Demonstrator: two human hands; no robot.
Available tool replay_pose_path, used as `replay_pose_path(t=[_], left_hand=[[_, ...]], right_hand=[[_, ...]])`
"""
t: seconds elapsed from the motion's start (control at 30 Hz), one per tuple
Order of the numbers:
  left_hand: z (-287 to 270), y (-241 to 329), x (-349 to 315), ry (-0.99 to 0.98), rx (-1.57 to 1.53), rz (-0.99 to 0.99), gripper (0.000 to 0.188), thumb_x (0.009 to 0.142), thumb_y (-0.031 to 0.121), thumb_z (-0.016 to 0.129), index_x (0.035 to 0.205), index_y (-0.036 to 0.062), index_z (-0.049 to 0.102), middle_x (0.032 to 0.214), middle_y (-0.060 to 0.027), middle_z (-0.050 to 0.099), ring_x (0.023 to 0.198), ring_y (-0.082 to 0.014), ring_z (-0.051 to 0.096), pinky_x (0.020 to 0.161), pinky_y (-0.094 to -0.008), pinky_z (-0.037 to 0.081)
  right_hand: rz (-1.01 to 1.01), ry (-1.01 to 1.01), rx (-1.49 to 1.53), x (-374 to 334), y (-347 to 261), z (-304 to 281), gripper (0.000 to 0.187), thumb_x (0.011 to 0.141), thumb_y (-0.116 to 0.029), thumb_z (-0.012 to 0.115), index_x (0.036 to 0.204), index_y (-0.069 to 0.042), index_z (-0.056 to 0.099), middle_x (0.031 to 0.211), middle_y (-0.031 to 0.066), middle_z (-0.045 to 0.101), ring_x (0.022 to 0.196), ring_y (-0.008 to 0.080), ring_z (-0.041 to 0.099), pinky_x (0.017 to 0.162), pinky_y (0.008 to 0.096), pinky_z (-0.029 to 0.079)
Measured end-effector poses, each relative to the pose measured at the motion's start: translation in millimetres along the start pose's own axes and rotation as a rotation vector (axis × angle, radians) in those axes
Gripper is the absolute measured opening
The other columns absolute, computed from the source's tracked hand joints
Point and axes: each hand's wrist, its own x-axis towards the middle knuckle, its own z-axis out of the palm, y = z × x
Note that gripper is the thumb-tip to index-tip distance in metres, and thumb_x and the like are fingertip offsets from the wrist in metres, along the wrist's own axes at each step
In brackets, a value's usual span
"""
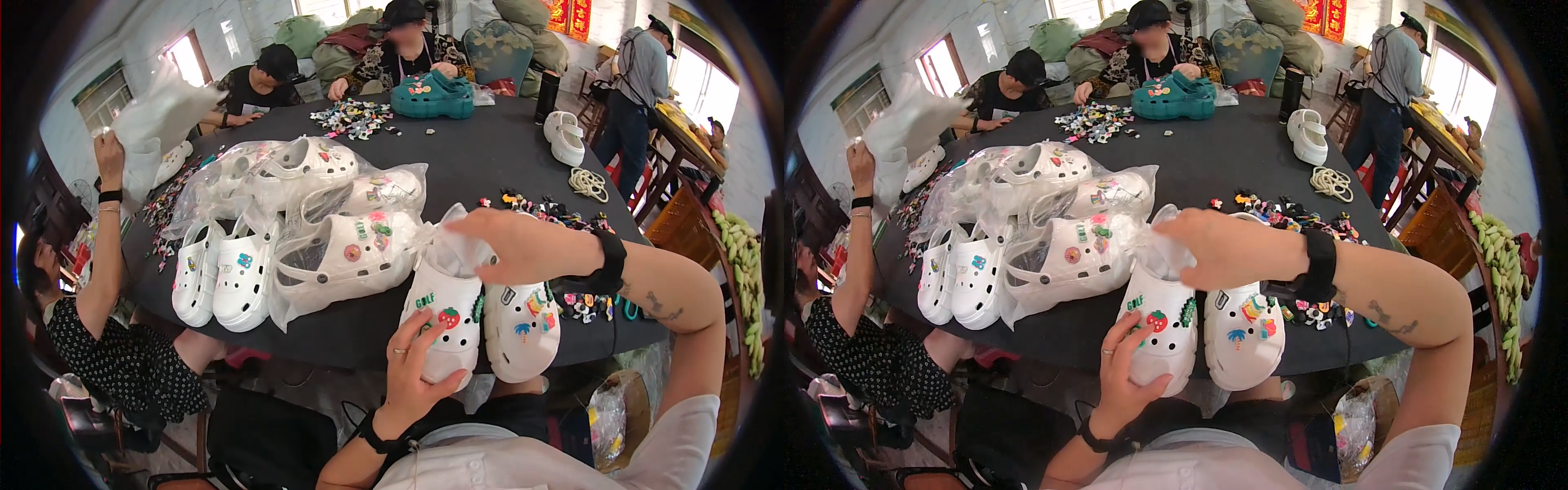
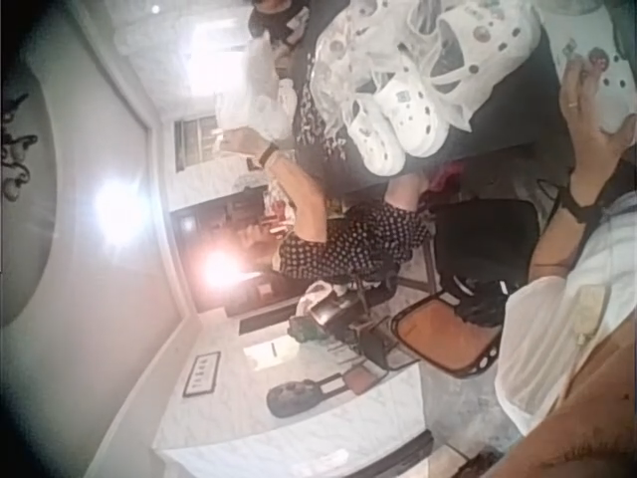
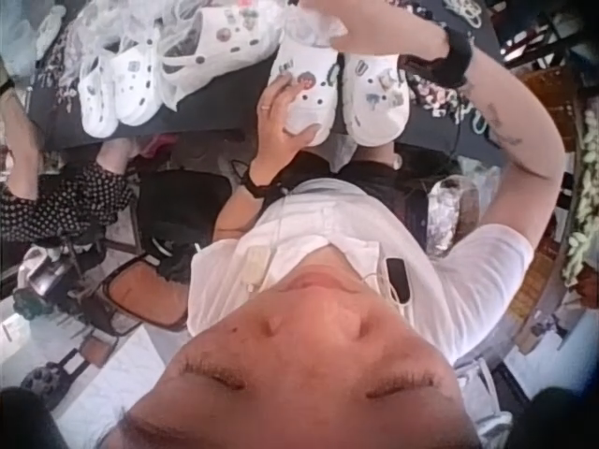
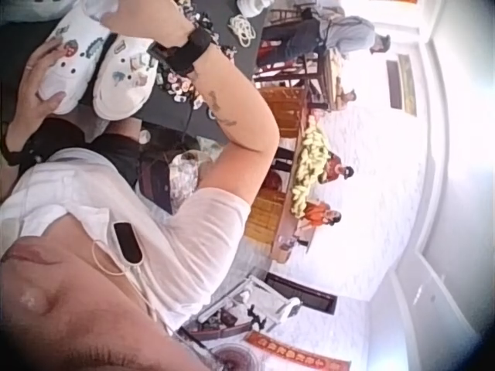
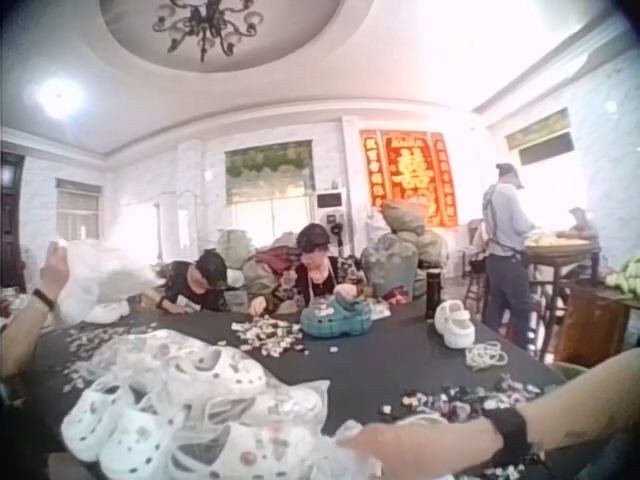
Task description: Manually attaching decorative charms to white clog-style shoes.
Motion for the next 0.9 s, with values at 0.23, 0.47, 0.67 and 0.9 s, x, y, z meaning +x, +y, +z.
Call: replay_pose_path(t=[0.23, 0.47, 0.67, 0.9], left_hand=[[0.1, 1.8, -0.6, -0.01, 0.039, -0.021, 0.065, 0.065, 0.017, 0.079, 0.124, 0.004, 0.056, 0.137, -0.0168, 0.045, 0.128, -0.0351, 0.044, 0.108, -0.0449, 0.035], [2.0, 0.5, -1.3, 0.015, 0.006, -0.026, 0.062, 0.066, 0.017, 0.078, 0.123, 0.0031, 0.056, 0.136, -0.0167, 0.045, 0.127, -0.0342, 0.044, 0.107, -0.0441, 0.035], [0.1, 1.6, -4.3, 0.014, 0.019, -0.027, 0.063, 0.065, 0.016, 0.078, 0.123, 0.0042, 0.055, 0.137, -0.0171, 0.045, 0.127, -0.0348, 0.044, 0.106, -0.0444, 0.036], [4.0, -0.8, -7.9, 0.013, 0.001, -0.015, 0.067, 0.064, 0.016, 0.078, 0.125, 0.0053, 0.053, 0.137, -0.0179, 0.044, 0.127, -0.0359, 0.044, 0.106, -0.0453, 0.037]], right_hand=[[0.131, -0.121, 0.153, 5.7, -18.3, 10.3, 0.104, 0.061, -0.046, 0.086, 0.13, 0.016, 0.039, 0.113, 0.0269, 0.059, 0.105, 0.0367, 0.061, 0.088, 0.0388, 0.05], [0.304, -0.247, 0.351, 14.5, -10.7, 25.0, 0.084, 0.052, -0.048, 0.088, 0.102, 0.012, 0.058, 0.095, 0.0224, 0.067, 0.087, 0.0314, 0.068, 0.076, 0.0394, 0.053], [0.282, -0.318, 0.343, 22.1, -18.4, 29.4, 0.076, 0.052, -0.051, 0.087, 0.093, 0.007, 0.062, 0.082, 0.0156, 0.067, 0.073, 0.0262, 0.067, 0.065, 0.0383, 0.051], [0.32, -0.444, 0.476, 28.2, -19.9, 26.0, 0.067, 0.053, -0.055, 0.086, 0.074, 0.003, 0.059, 0.071, 0.0116, 0.063, 0.067, 0.0262, 0.063, 0.06, 0.0381, 0.046]])
